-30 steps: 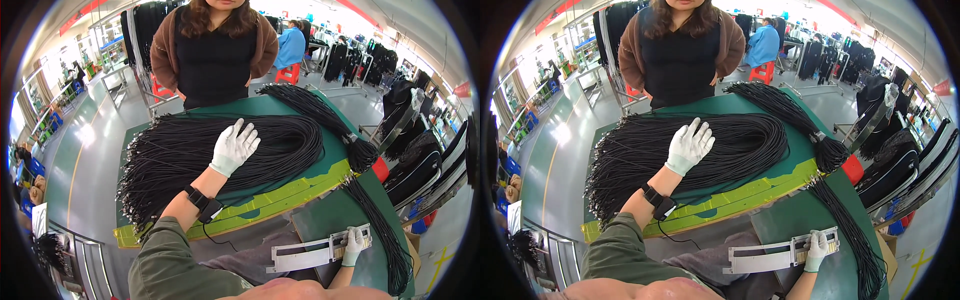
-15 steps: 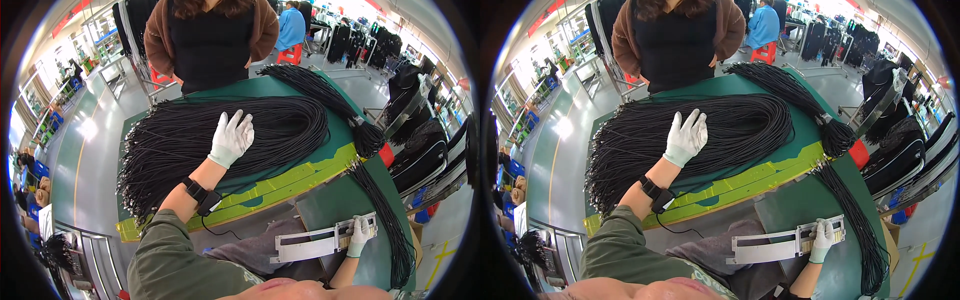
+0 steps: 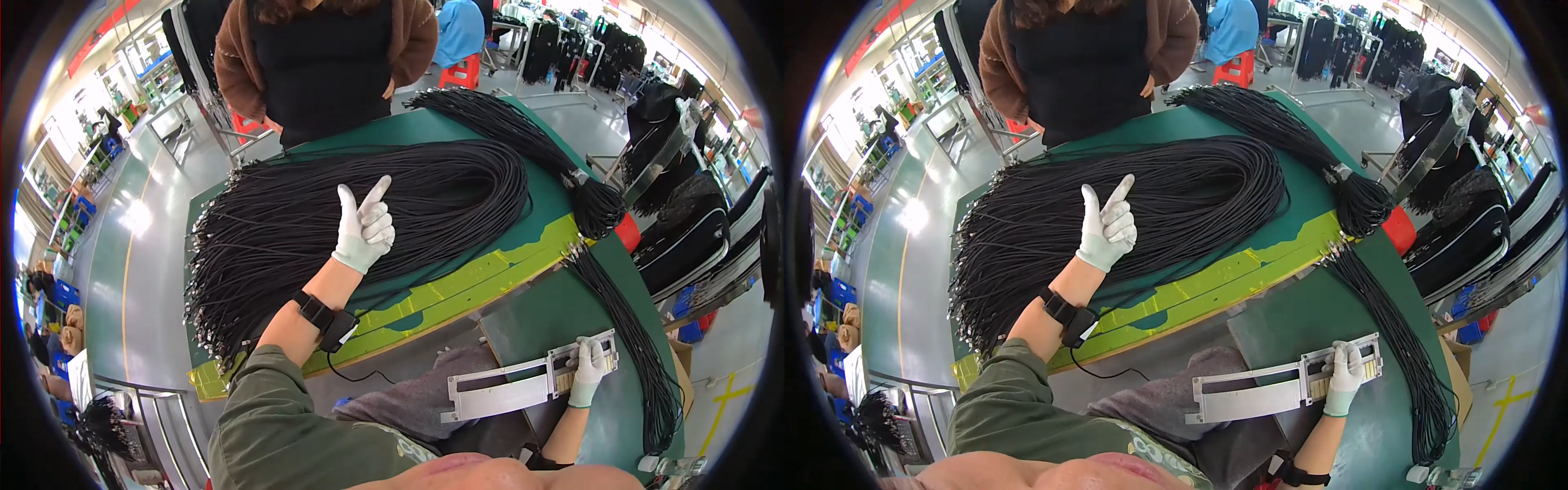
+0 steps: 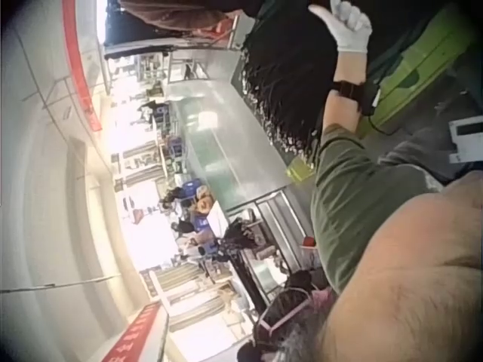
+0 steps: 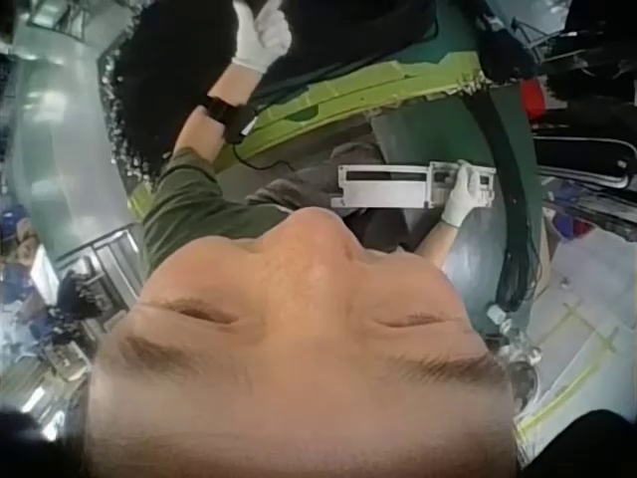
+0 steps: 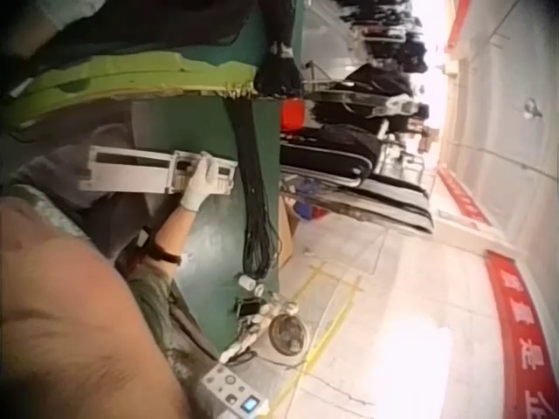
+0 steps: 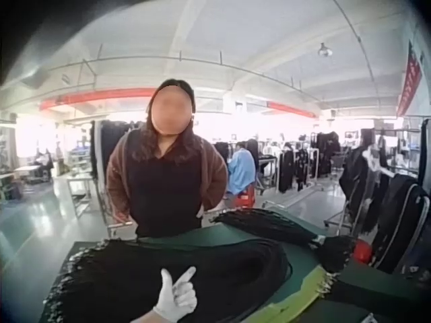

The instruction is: The person touches a bundle of black cords on a table and picks up a metal component. They then touch the cords again and pick up a single cord from the bundle.

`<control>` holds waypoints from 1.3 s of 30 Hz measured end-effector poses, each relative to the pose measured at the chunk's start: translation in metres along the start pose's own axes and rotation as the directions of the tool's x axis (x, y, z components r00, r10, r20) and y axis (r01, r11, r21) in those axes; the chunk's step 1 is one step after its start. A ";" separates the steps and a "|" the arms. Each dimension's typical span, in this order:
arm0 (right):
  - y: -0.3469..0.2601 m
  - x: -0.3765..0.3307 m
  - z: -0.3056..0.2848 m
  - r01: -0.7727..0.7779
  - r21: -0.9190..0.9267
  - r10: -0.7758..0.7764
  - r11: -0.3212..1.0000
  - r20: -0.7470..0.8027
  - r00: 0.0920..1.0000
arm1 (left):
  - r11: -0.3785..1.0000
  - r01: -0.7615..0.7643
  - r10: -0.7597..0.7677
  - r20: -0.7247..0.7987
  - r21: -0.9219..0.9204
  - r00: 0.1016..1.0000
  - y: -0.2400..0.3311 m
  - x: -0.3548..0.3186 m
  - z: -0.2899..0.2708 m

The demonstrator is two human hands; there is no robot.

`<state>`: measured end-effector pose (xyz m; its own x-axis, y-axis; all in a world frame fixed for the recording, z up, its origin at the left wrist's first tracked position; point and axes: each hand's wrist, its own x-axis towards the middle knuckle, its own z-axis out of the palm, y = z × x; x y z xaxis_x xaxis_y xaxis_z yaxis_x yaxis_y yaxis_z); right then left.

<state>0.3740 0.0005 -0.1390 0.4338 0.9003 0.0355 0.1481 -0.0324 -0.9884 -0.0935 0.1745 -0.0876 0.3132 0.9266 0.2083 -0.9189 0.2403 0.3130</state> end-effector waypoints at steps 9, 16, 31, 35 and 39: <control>-0.005 0.000 0.004 0.033 0.006 -0.033 0.999 0.027 0.999 | 0.999 -0.036 0.039 -0.156 0.021 0.987 -0.005 0.000 -0.013; -0.002 -0.001 0.000 0.015 -0.004 -0.015 1.000 0.027 1.000 | 0.999 -0.043 0.043 -0.213 0.005 0.976 -0.007 0.001 -0.004; 0.002 0.000 -0.001 0.032 0.054 -0.036 0.998 0.060 0.998 | 0.988 -0.125 0.135 -0.117 0.089 0.984 -0.006 0.002 0.070; 0.002 0.001 -0.001 0.040 0.046 -0.042 0.998 0.057 0.997 | 0.994 -0.095 0.094 0.021 0.047 0.995 0.002 0.004 0.042; 0.003 0.004 0.000 0.041 0.034 -0.043 0.999 0.060 0.997 | 0.995 -0.090 0.088 0.044 0.045 0.995 0.008 0.003 0.023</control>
<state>0.3761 0.0036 -0.1414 0.3734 0.9251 0.0690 0.1351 0.0194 -0.9906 -0.0945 0.1723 -0.0628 0.2418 0.9304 0.2756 -0.9314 0.1430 0.3346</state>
